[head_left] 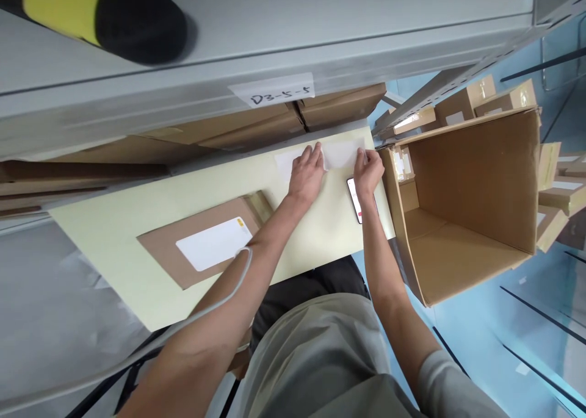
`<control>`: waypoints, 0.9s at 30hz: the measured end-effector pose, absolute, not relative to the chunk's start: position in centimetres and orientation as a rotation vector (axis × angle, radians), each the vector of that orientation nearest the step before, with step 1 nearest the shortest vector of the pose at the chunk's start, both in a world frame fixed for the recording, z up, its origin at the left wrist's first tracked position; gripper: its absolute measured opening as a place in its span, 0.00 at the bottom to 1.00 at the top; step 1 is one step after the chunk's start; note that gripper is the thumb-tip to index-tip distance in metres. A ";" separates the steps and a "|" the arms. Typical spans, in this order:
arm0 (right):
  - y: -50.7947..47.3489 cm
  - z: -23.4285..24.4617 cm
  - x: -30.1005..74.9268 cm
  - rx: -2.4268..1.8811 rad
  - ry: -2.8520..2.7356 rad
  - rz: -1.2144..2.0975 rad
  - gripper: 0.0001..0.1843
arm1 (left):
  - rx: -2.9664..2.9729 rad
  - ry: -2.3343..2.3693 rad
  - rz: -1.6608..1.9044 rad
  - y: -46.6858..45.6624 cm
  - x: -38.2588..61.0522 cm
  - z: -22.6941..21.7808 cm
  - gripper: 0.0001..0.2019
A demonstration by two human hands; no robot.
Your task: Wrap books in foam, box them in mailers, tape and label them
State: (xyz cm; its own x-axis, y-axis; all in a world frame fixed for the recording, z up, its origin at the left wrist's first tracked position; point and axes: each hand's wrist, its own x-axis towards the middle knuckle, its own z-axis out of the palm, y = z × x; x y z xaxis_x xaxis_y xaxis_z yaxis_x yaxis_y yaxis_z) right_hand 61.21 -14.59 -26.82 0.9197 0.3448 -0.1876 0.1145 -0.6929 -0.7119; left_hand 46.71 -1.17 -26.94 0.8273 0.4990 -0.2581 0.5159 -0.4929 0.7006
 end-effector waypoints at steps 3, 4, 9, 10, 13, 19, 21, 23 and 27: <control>-16.1 -25.4 61.2 -2.382 -0.221 0.331 0.29 | 2.149 0.731 -0.001 -1.1 46.7 -27.4 0.31; -16.7 -24.8 61.1 -2.399 -0.217 0.309 0.30 | 2.153 0.724 0.002 -1.2 46.7 -27.7 0.31; -18.1 -19.6 58.4 -2.375 -0.333 0.125 0.31 | 2.098 0.723 0.002 -1.7 47.7 -27.6 0.40; -18.1 -18.3 57.6 -2.366 -0.368 0.032 0.30 | 2.045 0.729 0.043 -2.1 47.7 -26.9 0.41; -18.1 -14.8 54.7 -2.361 -0.523 -0.192 0.26 | 1.796 0.787 0.267 -4.0 46.2 -23.0 0.38; -19.9 -11.6 46.4 -2.295 -1.146 -0.057 0.13 | 0.809 0.847 0.483 -10.4 36.4 -12.3 0.31; -20.6 -11.3 43.2 -2.212 -1.381 0.135 0.10 | 0.595 0.849 0.506 -11.8 32.7 -10.2 0.28; -21.1 -10.9 40.4 -2.109 -1.556 0.338 0.11 | 0.498 0.898 0.540 -12.5 29.6 -9.2 0.25; -21.6 -9.5 37.1 -1.901 -1.698 0.604 0.18 | 0.444 1.028 0.669 -12.4 24.8 -9.0 0.25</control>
